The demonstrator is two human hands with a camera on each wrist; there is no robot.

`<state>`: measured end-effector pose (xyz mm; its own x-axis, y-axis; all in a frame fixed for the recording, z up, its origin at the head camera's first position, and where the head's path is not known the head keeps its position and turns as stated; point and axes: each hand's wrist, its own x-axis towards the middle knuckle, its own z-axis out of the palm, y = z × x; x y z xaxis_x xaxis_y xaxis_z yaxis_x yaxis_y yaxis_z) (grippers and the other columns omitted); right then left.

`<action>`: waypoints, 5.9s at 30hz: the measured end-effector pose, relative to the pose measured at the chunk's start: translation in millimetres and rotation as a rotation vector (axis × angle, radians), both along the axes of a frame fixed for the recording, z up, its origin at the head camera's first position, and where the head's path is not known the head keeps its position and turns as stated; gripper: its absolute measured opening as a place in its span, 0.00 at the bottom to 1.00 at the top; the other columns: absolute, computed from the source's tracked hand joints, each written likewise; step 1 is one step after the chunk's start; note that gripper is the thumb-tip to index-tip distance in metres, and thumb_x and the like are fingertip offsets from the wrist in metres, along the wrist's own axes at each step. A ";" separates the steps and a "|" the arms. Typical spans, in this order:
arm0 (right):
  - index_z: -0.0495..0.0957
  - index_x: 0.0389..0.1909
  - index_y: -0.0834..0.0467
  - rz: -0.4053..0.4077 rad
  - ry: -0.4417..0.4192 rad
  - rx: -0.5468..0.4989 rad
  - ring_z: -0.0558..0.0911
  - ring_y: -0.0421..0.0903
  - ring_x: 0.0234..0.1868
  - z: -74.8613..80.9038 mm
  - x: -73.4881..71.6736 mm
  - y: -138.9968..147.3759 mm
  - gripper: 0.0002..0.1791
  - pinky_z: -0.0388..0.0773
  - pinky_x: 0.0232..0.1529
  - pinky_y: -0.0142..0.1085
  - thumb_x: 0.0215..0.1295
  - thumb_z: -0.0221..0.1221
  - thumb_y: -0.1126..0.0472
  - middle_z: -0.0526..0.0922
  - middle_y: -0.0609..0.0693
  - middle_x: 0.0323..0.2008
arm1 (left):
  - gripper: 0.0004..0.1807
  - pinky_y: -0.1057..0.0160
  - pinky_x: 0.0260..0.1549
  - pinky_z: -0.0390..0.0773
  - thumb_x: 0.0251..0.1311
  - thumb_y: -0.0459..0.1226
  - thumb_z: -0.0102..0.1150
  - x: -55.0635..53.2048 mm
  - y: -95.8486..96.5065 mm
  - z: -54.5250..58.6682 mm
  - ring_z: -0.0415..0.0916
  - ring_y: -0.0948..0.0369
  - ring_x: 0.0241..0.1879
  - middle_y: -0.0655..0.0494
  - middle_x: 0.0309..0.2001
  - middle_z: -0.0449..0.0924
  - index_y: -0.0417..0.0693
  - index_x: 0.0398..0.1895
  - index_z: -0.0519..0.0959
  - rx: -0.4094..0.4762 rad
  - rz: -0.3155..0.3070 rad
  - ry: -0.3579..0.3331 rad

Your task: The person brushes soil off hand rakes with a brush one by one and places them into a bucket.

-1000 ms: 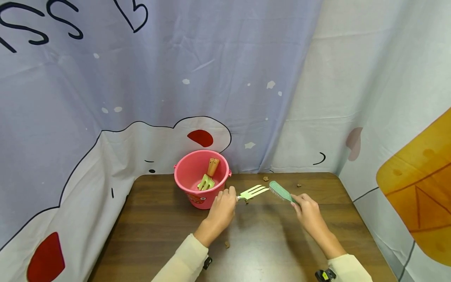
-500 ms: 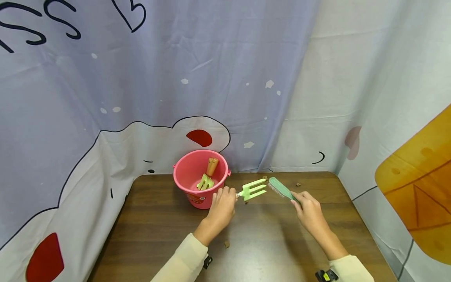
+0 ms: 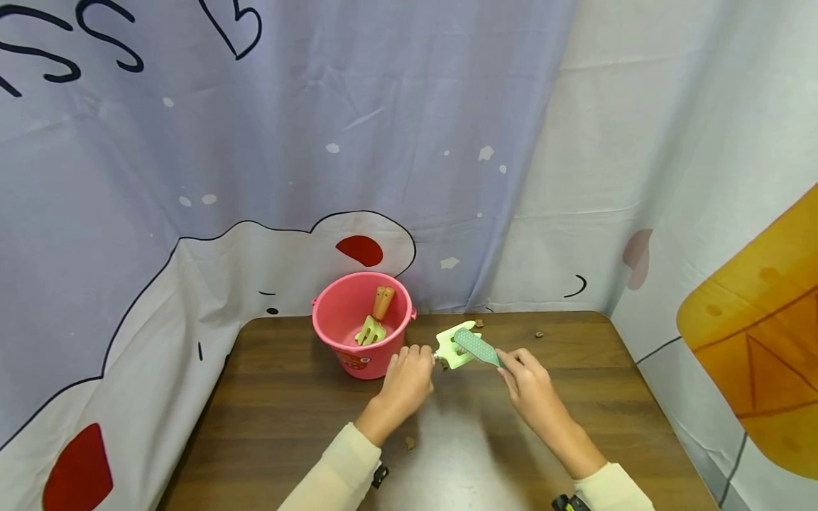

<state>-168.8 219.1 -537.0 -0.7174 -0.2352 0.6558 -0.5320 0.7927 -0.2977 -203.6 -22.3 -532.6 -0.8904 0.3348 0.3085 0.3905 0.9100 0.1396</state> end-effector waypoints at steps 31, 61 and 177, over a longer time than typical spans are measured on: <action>0.84 0.47 0.74 -0.075 0.010 0.017 0.83 0.49 0.29 -20.3 -15.2 21.1 0.18 0.83 0.28 0.38 0.53 0.71 0.77 0.80 0.59 0.33 | 0.06 0.53 0.31 0.80 0.63 0.35 0.65 3.1 -2.6 -0.6 0.79 0.51 0.30 0.50 0.29 0.80 0.46 0.34 0.76 0.045 0.031 -0.154; 0.84 0.49 0.72 0.028 -0.017 -0.006 0.80 0.42 0.31 -6.9 3.6 -15.2 0.19 0.79 0.29 0.30 0.55 0.71 0.76 0.80 0.54 0.35 | 0.09 0.53 0.35 0.78 0.59 0.37 0.69 1.1 -5.5 -3.7 0.77 0.50 0.37 0.49 0.34 0.79 0.46 0.37 0.78 -0.057 -0.023 -0.047; 0.83 0.47 0.74 -0.171 -0.195 0.055 0.81 0.51 0.32 -65.2 -1.4 83.8 0.16 0.82 0.31 0.41 0.56 0.69 0.76 0.81 0.58 0.32 | 0.09 0.55 0.30 0.82 0.51 0.22 0.68 -105.7 -119.2 56.2 0.82 0.51 0.30 0.40 0.34 0.85 0.35 0.35 0.82 0.027 0.212 -0.326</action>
<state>-170.1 302.9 -602.2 -0.8610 -0.1315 0.4912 -0.3263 0.8838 -0.3354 -309.3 -141.5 -476.4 -0.9917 0.1287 0.0041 0.1256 0.9601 0.2499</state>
